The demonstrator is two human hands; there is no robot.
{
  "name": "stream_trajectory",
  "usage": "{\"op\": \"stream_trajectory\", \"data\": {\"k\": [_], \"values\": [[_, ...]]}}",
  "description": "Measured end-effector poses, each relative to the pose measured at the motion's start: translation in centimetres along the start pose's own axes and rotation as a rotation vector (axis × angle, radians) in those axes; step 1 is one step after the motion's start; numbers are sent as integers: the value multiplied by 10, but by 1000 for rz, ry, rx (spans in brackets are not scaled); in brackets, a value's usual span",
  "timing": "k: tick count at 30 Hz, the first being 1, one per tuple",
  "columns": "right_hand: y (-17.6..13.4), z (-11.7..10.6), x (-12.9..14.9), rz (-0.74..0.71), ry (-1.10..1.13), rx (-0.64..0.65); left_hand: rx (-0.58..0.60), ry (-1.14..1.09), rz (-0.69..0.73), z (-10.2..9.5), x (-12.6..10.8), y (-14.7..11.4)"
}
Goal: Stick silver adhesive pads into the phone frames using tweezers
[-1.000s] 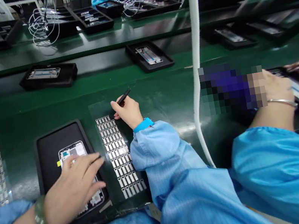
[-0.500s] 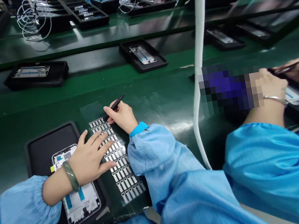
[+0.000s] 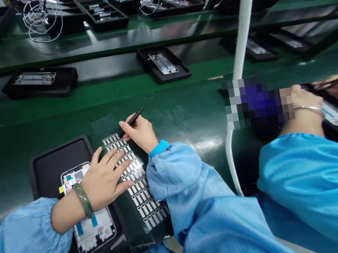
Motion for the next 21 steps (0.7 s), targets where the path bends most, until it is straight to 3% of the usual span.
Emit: {"op": "stream_trajectory", "data": {"k": [21], "values": [[2,8,1,17,60,40,1,14,-6,-3,-1,0]]}}
Point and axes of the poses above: each hand's wrist, its own y-axis towards the middle knuckle, its own z-axis out of the palm, x = y × z, the point moved 7 cm from there along y, towards the middle knuckle, and after that the axes turned 4 degrees about -y, right-handed, at the moved point
